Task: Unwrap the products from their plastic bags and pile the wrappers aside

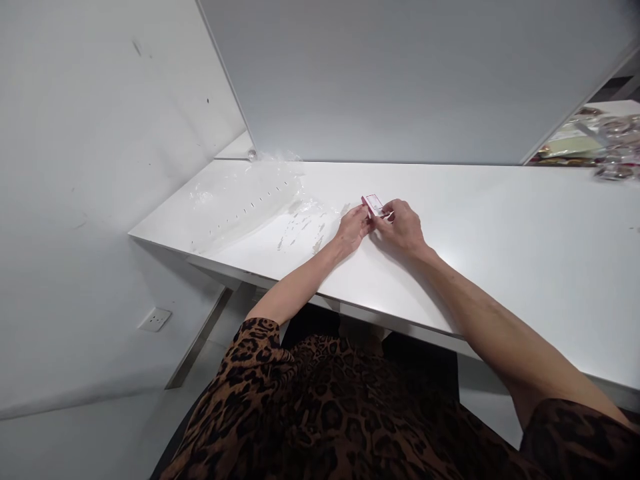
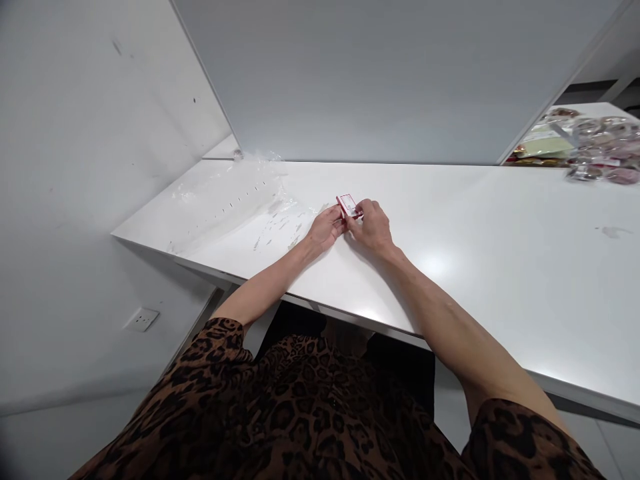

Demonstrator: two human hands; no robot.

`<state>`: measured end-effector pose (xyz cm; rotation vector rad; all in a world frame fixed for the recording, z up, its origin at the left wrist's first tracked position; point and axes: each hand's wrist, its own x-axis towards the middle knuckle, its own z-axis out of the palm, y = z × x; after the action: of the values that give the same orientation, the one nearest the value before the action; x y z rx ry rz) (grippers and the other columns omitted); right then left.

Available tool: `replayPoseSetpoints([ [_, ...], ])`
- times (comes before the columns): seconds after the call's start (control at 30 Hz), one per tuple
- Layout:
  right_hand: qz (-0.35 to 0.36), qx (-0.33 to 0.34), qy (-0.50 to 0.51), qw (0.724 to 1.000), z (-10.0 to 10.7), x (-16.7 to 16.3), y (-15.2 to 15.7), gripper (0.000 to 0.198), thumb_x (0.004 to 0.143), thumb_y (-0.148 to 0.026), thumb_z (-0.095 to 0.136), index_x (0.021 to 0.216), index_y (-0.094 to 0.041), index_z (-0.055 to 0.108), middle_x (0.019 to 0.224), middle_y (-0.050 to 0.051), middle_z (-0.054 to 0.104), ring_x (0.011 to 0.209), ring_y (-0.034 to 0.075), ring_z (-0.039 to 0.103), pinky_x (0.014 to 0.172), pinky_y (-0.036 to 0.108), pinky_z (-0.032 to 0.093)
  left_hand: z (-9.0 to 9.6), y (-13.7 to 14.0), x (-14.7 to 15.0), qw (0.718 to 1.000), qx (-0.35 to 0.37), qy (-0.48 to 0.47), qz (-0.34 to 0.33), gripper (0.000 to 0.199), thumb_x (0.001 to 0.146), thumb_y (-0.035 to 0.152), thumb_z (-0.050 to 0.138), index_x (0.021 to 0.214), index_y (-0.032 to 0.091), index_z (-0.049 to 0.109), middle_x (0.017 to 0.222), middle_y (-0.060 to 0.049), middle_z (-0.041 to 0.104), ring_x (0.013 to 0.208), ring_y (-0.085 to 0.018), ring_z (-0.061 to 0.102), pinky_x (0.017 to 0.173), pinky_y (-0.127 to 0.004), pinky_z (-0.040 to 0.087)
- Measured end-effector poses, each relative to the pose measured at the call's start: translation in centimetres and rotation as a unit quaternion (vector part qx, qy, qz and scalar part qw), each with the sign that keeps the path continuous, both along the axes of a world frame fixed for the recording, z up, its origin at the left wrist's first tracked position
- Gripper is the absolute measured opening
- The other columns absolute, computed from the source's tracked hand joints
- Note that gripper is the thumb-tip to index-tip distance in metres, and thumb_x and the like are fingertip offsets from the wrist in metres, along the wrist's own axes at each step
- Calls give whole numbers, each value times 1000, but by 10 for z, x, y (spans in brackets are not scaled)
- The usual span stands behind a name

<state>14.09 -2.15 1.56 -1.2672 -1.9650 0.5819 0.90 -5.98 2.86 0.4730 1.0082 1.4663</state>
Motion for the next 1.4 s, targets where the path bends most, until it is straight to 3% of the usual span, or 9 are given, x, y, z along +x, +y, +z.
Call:
replayPoseSetpoints([
  [0.17,72,33,86,993,-8,-1,0,41,87,-58,69,103,-22,62,113,14,69,93,26,65,84,44,56,-2,4,2,998,15,-10,59,7,101,8,64,99,14,67,86,-1,73,89,-12,75,106,-34,59],
  [0.33,82,-79,244,963,-2,3,4,75,74,-87,77,112,-22,66,107,8,71,86,21,64,69,34,53,2,4,0,997,29,-27,63,12,98,6,69,101,15,63,92,-1,74,82,-8,72,105,-33,60],
  [0.53,124,-260,307,907,10,17,-10,69,65,-71,92,105,-18,72,94,4,69,74,13,55,54,25,41,3,1,-4,999,7,29,-46,28,88,20,88,102,16,65,93,-2,76,76,-8,71,86,-27,63],
  [0.67,113,-266,320,902,12,41,-26,58,75,-67,90,100,-18,73,84,0,66,69,10,52,57,23,42,-2,-2,0,981,37,127,-143,46,80,43,95,107,14,72,103,-7,75,80,-11,69,68,-23,62],
  [0.8,13,-274,337,901,16,89,-23,50,81,-61,90,90,-18,66,77,2,67,67,14,60,56,25,46,-10,-5,7,947,103,266,-147,61,78,59,92,118,17,75,133,-13,63,106,-21,69,70,-30,69],
  [0.97,-233,-228,336,884,31,185,29,21,103,-22,70,86,-18,58,74,3,65,54,12,55,52,28,41,-18,-1,9,895,153,392,-150,52,90,59,79,124,20,74,139,-13,54,106,-19,65,65,-25,64],
  [1.13,-416,-138,288,851,47,256,126,28,106,-9,59,81,-18,52,71,0,57,53,6,44,60,31,34,-19,-3,5,879,149,416,-178,43,97,51,72,128,22,72,140,-12,56,103,-17,65,63,-22,59],
  [1.3,-406,-92,280,865,65,272,229,14,107,-3,49,96,-10,55,96,8,64,68,2,53,71,30,39,-16,-8,3,890,126,402,-176,41,97,49,72,128,22,72,140,-13,54,103,-18,64,59,-23,62],
  [1.4,-353,-78,271,892,61,270,259,11,106,-2,47,106,-7,56,93,2,60,67,1,55,74,28,43,-14,-9,5,898,111,389,-172,40,96,48,73,127,22,72,138,-13,55,101,-17,64,57,-23,63],
])
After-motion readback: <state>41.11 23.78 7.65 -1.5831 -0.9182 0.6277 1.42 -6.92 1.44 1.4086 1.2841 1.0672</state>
